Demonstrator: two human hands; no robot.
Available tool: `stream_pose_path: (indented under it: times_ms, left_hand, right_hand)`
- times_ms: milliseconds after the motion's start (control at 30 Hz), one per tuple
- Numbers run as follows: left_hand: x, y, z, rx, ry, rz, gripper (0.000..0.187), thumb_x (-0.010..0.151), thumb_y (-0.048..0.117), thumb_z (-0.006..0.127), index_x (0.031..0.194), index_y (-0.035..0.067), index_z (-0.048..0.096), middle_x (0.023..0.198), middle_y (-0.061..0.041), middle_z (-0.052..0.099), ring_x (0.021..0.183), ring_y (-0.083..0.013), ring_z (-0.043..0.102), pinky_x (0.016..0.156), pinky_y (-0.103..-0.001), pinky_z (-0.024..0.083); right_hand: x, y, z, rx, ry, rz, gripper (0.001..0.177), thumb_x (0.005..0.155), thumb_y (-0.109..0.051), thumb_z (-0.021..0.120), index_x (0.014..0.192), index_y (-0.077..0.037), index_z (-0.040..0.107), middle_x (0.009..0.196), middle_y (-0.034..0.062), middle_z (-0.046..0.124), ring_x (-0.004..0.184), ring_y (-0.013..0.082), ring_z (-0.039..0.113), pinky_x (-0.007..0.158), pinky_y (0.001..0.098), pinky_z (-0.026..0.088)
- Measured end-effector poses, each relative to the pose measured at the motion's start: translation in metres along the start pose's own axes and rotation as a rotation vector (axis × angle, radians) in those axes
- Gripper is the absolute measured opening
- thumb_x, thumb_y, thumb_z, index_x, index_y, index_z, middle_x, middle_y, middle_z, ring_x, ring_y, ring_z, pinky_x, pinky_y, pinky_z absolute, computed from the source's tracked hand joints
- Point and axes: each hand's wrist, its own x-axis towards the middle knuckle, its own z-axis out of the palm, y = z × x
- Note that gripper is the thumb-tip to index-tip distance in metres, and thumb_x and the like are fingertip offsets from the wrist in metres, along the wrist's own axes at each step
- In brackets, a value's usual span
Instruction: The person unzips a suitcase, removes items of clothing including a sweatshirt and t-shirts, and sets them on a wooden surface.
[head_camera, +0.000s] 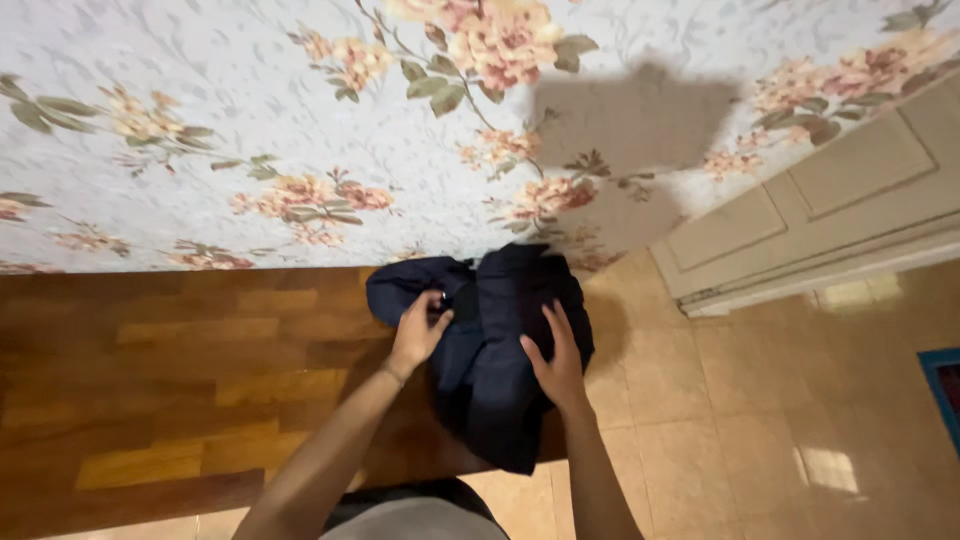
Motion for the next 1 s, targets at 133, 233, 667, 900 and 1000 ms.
stream_pose_path:
  times_ms: [133,233,667,900,1000]
  left_hand:
    - [-0.025,-0.014,-0.014,-0.137,0.055,-0.241,0.031,0.094,0.018,0.071,0.122,0.006,0.063,0.104,-0.011,0.072,0.088,-0.021,0.073,0.077,-0.033,0.059]
    - [-0.04,-0.018,-0.029,-0.173,0.129,-0.194,0.028,0.097,0.017,0.068,0.122,0.006,0.063,0.102,-0.01,0.073,0.087,-0.0211,0.072,0.078,-0.033,0.058]
    - [-0.199,-0.046,-0.082,0.172,0.076,-0.071,0.02,0.09,0.006,0.063,0.11,0.008,0.066,0.109,-0.016,0.069,0.106,-0.0381,0.065,0.089,-0.044,0.053]
    - [-0.224,-0.053,-0.113,0.24,-0.076,-0.045,0.028,0.089,0.003,0.06,0.117,0.007,0.062,0.113,-0.015,0.065,0.108,-0.0385,0.062,0.09,-0.044,0.052]
    - [-0.24,-0.05,-0.129,0.174,-0.027,-0.067,0.024,0.092,0.005,0.059,0.116,0.007,0.063,0.114,-0.014,0.066,0.11,-0.0381,0.062,0.09,-0.044,0.053]
  right_hand:
    - [-0.011,0.007,0.003,0.002,0.078,0.01,0.053,0.096,-0.027,0.07,0.141,-0.003,0.057,0.157,0.0208,0.046,0.145,0.0374,0.045,0.118,0.0442,0.036]
    - [-0.009,-0.005,-0.001,0.028,0.126,-0.002,0.044,0.099,-0.023,0.068,0.138,-0.003,0.059,0.154,0.0191,0.051,0.144,0.0361,0.049,0.118,0.0428,0.039]
    - [-0.098,-0.127,0.092,0.605,-0.36,-0.364,0.008,0.098,-0.004,0.066,0.098,-0.002,0.074,0.107,0.0092,0.077,0.106,0.0259,0.075,0.1,0.0425,0.057]
    - [-0.164,-0.062,0.175,0.379,-0.696,-0.025,0.015,0.094,-0.01,0.067,0.107,-0.002,0.069,0.113,0.0148,0.068,0.109,0.0312,0.065,0.096,0.0378,0.05]
    - [-0.175,-0.031,0.186,0.319,-0.64,-0.032,0.014,0.096,-0.011,0.066,0.106,-0.003,0.07,0.111,0.0144,0.069,0.109,0.0309,0.067,0.096,0.0375,0.051]
